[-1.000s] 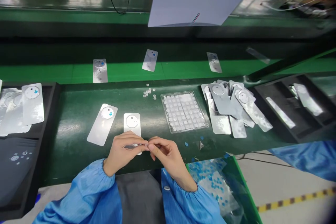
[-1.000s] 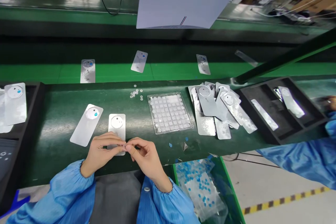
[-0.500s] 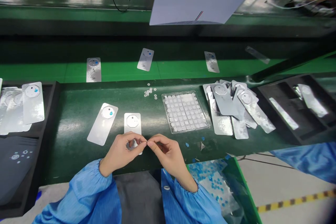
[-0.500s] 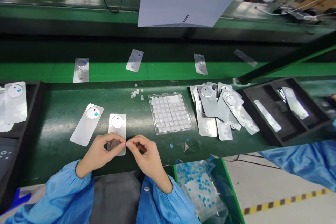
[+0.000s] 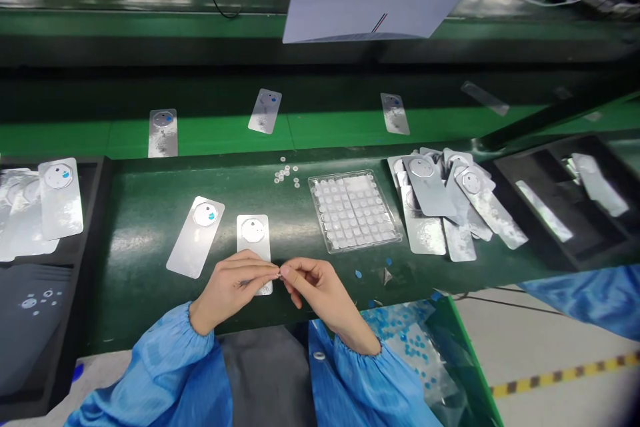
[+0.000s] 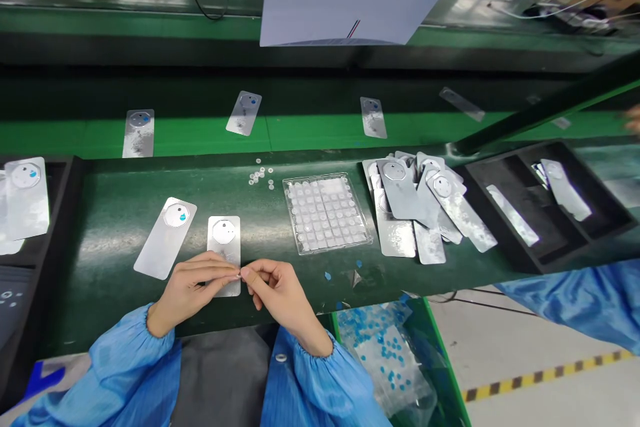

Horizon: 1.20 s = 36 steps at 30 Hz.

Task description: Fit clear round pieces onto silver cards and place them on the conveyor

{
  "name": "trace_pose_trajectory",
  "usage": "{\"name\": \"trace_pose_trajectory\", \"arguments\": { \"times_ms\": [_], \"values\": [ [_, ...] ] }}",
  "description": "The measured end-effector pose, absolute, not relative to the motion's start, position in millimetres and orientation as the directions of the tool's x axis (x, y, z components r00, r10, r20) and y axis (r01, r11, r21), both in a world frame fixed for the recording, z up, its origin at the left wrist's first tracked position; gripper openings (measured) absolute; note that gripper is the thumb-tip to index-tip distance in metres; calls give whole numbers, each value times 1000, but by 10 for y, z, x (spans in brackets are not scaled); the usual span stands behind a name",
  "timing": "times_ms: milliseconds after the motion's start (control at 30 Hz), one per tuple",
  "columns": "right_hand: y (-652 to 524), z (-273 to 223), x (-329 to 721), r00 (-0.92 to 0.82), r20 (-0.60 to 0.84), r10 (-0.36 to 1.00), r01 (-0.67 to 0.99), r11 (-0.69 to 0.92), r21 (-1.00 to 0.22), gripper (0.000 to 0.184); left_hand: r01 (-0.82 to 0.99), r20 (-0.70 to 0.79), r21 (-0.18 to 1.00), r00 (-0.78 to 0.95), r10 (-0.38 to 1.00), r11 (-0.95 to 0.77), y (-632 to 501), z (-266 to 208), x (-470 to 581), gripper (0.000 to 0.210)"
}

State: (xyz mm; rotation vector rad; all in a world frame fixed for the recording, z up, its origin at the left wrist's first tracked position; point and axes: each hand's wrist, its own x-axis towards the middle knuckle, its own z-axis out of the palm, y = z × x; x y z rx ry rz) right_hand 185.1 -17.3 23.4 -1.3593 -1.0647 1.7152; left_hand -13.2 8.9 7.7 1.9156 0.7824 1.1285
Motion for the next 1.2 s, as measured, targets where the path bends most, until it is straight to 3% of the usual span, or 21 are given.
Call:
{"name": "trace_pose_trajectory", "arguments": {
  "times_ms": [67,133,267,367,433,500,567,633,767,1200],
  "values": [
    [-149,202,1838,-208,-401,892,18,-407,-913,46,165,402,838,456,794,-519,150,52,-188,16],
    [-95,146,1810,-123,-340,932,104,-329,-939,44,325,340,787,482,808,-525,277,21,-252,19],
    [59,8,1727,47,-120,992,301,-129,-945,41,708,169,536,443,881,-459,619,-32,-318,64],
    [107,-52,1688,39,-90,995,308,-98,-946,40,748,88,481,478,874,-457,762,-15,-298,61],
    [79,-53,1685,35,-94,995,283,-100,-954,37,708,65,547,496,866,-447,758,19,-281,58],
    [21,-23,1689,43,-64,997,281,-74,-957,32,610,25,702,494,869,-367,692,48,-276,55],
    [-41,28,1688,64,18,998,328,-4,-945,26,449,-54,873,477,877,-190,599,53,-279,50],
    [-82,82,1678,74,108,991,400,69,-914,22,283,-128,959,460,879,-8,515,34,-272,48],
    [-85,128,1655,63,169,984,493,117,-862,22,134,-164,985,477,864,112,430,-7,-210,53],
    [-79,97,1630,41,166,985,596,109,-796,25,172,-149,982,467,872,76,383,14,-155,44]
  ]
}}
